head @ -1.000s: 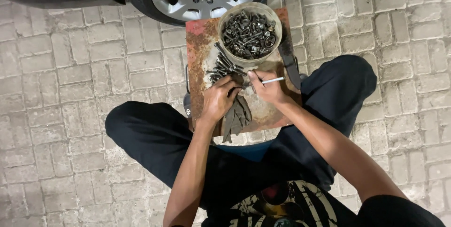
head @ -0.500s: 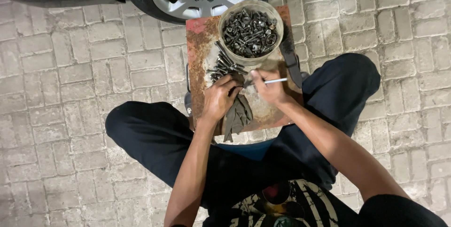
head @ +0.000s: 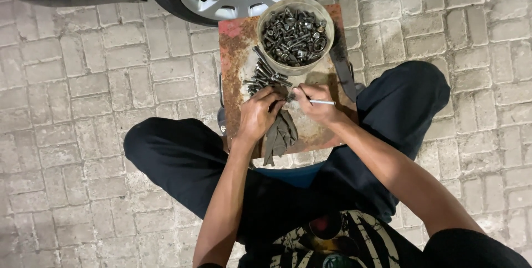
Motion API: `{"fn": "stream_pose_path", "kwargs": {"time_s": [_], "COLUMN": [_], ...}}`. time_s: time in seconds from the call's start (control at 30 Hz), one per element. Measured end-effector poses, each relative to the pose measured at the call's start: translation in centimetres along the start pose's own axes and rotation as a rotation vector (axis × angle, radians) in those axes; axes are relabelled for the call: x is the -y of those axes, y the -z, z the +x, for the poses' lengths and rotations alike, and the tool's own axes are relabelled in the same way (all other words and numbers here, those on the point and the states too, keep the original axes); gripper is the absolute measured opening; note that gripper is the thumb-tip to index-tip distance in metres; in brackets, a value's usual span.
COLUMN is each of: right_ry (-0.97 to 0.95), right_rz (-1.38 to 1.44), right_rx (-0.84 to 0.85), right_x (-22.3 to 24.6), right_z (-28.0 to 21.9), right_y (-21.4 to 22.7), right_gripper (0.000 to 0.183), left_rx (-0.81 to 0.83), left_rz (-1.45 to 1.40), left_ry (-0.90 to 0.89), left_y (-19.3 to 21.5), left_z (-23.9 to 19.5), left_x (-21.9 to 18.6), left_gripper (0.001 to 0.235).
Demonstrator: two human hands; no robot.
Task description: The person sits on the floor and uses a small metal tool to scrape and clean individual metal parts taken from a plastic container. The cleaned parts are placed on a cloth on a small table.
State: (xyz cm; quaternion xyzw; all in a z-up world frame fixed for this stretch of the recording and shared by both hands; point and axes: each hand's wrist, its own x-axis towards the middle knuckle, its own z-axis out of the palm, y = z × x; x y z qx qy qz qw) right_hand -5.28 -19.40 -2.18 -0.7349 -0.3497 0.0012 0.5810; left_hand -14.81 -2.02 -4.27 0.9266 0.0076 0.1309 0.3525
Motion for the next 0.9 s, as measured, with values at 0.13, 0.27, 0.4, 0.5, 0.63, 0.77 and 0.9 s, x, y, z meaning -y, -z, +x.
{"fn": "stream_pose_path", "kwargs": {"time_s": [0.13, 0.27, 0.4, 0.5, 0.63, 0.77, 0.9], "right_ry": [0.061, 0.140, 0.097, -0.024, -0.045, 0.004, 0.026], "right_rz": [-0.060, -0.202, -0.130, 0.025, 0.067, -0.043, -0.074], "right_rx": [0.063, 0.099, 0.075, -0.025, 0.051, 0.072, 0.081], "right_x": [0.1, 0.2, -1.8, -4.3, -1.7, -0.8, 0.6], "right_z": [0.4, 0.2, -0.7, -1.5, -0.2, 0.4, 0.7], "right_y": [0.0, 0.1, -0.4, -0.5, -0.1, 0.1, 0.1], "right_gripper": [0.049, 0.045, 0.049, 0.049, 0.051, 0.050, 0.051], "left_rx": [0.005, 0.012, 0.017, 0.015, 0.003, -0.008, -0.008], "left_rz": [0.040, 0.010, 0.033, 0.036, 0.025, 0.053, 0.060], "left_ry": [-0.015, -0.012, -0.006, -0.010, -0.016, -0.023, -0.027], "left_y": [-0.5, 0.0, -0.8, -1.1, -0.5, -0.4, -0.5], "left_z": [-0.1, 0.0, -0.2, -0.4, -0.2, 0.0, 0.0], "left_x": [0.7, 0.2, 1.1, 1.4, 0.8, 0.6, 0.7], "left_gripper": [0.014, 0.015, 0.012, 0.012, 0.012, 0.013, 0.011]}}
